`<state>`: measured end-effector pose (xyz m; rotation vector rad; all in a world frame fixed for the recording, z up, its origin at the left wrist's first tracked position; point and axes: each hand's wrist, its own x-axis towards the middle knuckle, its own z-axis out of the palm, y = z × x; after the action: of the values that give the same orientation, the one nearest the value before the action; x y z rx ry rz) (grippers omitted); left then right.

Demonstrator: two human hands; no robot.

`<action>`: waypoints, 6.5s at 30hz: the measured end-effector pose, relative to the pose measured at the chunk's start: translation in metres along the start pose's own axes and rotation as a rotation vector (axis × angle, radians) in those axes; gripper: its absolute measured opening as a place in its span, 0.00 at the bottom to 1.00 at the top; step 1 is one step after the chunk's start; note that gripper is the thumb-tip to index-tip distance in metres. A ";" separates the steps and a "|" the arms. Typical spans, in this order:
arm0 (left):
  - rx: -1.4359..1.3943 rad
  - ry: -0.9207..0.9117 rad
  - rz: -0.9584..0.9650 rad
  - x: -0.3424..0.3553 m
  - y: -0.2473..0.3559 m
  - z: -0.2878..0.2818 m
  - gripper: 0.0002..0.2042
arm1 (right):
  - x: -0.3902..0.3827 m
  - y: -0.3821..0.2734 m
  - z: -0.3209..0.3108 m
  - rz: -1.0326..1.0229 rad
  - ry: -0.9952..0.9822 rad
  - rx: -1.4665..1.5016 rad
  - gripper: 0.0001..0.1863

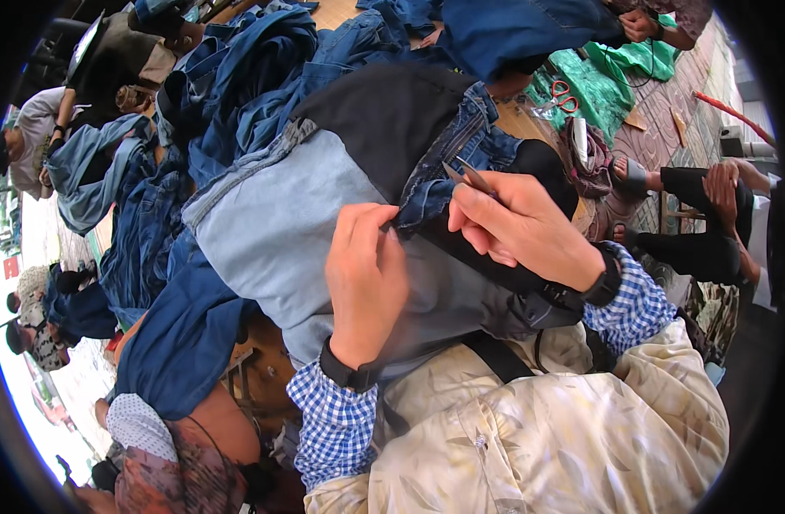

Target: Trimming loose threads and finishing the edges of denim jeans using thread nippers.

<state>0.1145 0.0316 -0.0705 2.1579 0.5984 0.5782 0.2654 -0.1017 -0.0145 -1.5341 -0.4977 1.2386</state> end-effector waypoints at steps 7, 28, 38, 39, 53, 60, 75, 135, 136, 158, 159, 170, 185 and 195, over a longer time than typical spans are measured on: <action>-0.062 0.037 0.041 -0.002 0.001 0.007 0.09 | 0.015 0.032 0.003 0.070 0.140 0.055 0.14; -0.406 0.217 -0.196 -0.020 0.007 0.011 0.06 | 0.013 0.037 -0.016 0.097 0.071 0.563 0.14; 0.057 0.153 0.150 -0.008 0.001 0.032 0.11 | 0.014 0.044 -0.024 0.043 0.032 0.674 0.15; 0.063 0.159 0.171 -0.009 0.000 0.032 0.10 | 0.014 0.044 -0.024 0.042 0.030 0.676 0.15; -0.271 0.188 -0.181 -0.017 0.016 0.023 0.06 | 0.015 0.046 -0.028 0.030 0.011 0.682 0.15; 0.067 0.113 0.025 -0.009 0.013 0.033 0.07 | 0.014 0.043 -0.025 0.042 0.022 0.672 0.14; -0.112 0.070 -0.087 -0.032 0.003 0.013 0.05 | 0.015 0.046 -0.026 0.019 0.015 0.647 0.12; -0.010 0.189 0.092 -0.035 0.016 0.021 0.06 | -0.005 0.023 -0.001 0.431 -0.271 0.340 0.24; -0.013 0.193 0.095 -0.035 0.015 0.022 0.06 | -0.004 0.024 0.000 0.431 -0.290 0.342 0.24; -0.044 0.160 0.087 -0.038 0.014 0.022 0.07 | 0.006 0.032 0.010 0.486 -0.365 0.617 0.22; -0.043 0.159 0.087 -0.039 0.014 0.022 0.07 | 0.006 0.032 0.010 0.479 -0.362 0.613 0.21; 0.043 0.282 -0.136 -0.033 0.008 0.009 0.06 | -0.002 0.039 0.015 0.396 -0.239 0.600 0.23; 0.254 0.128 -0.017 -0.013 0.005 0.013 0.05 | -0.004 0.046 0.013 0.341 -0.258 0.640 0.26; -0.020 0.122 -0.129 -0.030 0.003 0.011 0.05 | -0.005 0.049 0.011 0.349 -0.308 0.588 0.24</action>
<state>0.0975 0.0059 -0.0807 2.0586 0.7891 0.6452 0.2400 -0.1180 -0.0555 -0.9536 -0.0347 1.7199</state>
